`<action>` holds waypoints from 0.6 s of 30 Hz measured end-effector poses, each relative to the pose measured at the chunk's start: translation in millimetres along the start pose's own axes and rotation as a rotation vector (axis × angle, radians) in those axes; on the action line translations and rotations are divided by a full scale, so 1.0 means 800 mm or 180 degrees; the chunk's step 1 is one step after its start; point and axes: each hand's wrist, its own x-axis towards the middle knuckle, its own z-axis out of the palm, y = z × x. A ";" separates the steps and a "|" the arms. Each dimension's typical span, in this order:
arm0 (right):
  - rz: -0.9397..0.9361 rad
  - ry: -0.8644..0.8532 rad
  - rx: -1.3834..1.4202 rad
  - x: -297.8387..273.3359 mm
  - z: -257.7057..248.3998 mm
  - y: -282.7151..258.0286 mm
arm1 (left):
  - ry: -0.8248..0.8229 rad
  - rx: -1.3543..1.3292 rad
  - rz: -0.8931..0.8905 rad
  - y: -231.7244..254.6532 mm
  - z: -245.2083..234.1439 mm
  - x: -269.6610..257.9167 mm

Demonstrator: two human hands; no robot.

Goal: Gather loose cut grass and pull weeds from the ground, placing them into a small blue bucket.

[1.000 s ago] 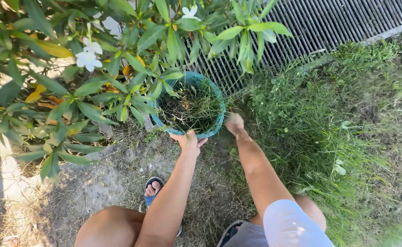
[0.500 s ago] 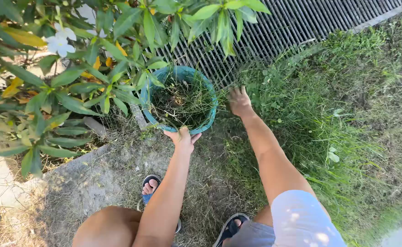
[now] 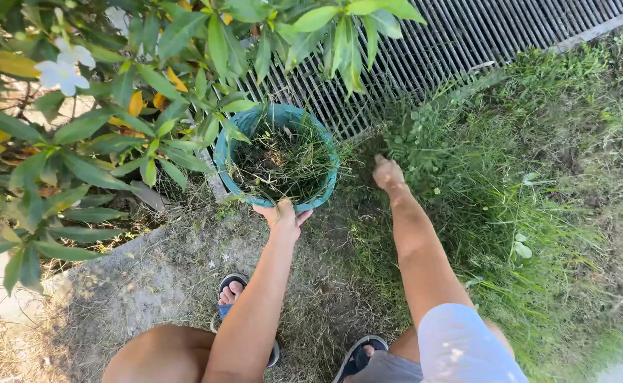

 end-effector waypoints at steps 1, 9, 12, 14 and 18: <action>0.0253 0.0186 0.0626 -0.021 -0.023 -0.007 | 0.0106 -0.0030 -0.0064 0.004 0.003 -0.004; 0.0934 0.0977 0.2937 -0.125 -0.169 -0.068 | 0.0482 -0.0048 -0.0276 0.018 0.019 -0.019; 0.1302 0.0881 0.3548 -0.152 -0.189 -0.049 | 0.0400 0.0060 -0.0078 0.004 0.007 0.002; 0.1098 0.1309 0.3599 -0.164 -0.182 -0.028 | 0.0163 -0.0047 -0.0098 0.005 0.002 0.007; 0.0874 0.1741 0.3611 -0.182 -0.200 -0.012 | -0.0190 -0.0102 0.0178 -0.013 0.009 0.010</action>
